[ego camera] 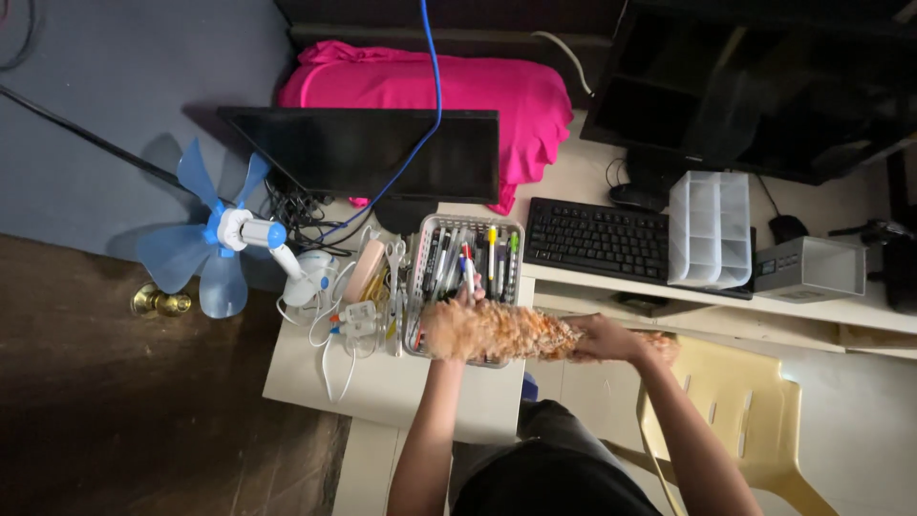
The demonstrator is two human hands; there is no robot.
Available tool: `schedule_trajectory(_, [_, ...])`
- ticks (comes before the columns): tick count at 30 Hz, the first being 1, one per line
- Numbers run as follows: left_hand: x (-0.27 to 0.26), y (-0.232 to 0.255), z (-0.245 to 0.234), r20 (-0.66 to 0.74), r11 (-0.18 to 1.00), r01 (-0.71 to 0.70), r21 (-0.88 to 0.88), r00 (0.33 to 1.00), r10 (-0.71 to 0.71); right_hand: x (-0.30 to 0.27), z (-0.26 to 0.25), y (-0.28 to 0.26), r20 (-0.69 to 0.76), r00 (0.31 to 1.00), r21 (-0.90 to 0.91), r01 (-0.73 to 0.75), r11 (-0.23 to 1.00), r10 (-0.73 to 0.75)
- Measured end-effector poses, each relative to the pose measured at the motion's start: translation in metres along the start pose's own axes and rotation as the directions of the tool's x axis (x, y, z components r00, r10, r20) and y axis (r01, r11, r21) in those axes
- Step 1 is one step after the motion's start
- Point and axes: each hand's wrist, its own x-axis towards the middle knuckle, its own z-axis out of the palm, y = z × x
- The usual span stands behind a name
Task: The person loads individual sheets of white paper into the input tray of a multifunction printer. They then move to a desk to search through a basket of stationery items, including pens and scissors, before returning to the printer to load a stack of paper.
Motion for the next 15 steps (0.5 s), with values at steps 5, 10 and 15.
schedule_trajectory(5, [0.065,-0.013,-0.171,-0.068,0.961,0.063,0.27,0.997,-0.047,0.009,0.019,0.023,-0.301,0.938,0.083,0.205,0.975,-0.172])
schedule_trajectory(10, [0.024,-0.007,-0.072,0.029,0.947,-0.084,0.31,0.996,0.079,0.005,0.021,0.033,-0.042,0.999,0.138,-0.028,0.99,0.034])
schedule_trajectory(15, [0.017,-0.007,-0.059,-0.158,0.939,0.083,0.333,0.987,-0.032,0.006,0.026,0.029,-0.089,0.977,0.116,0.204,0.972,-0.194])
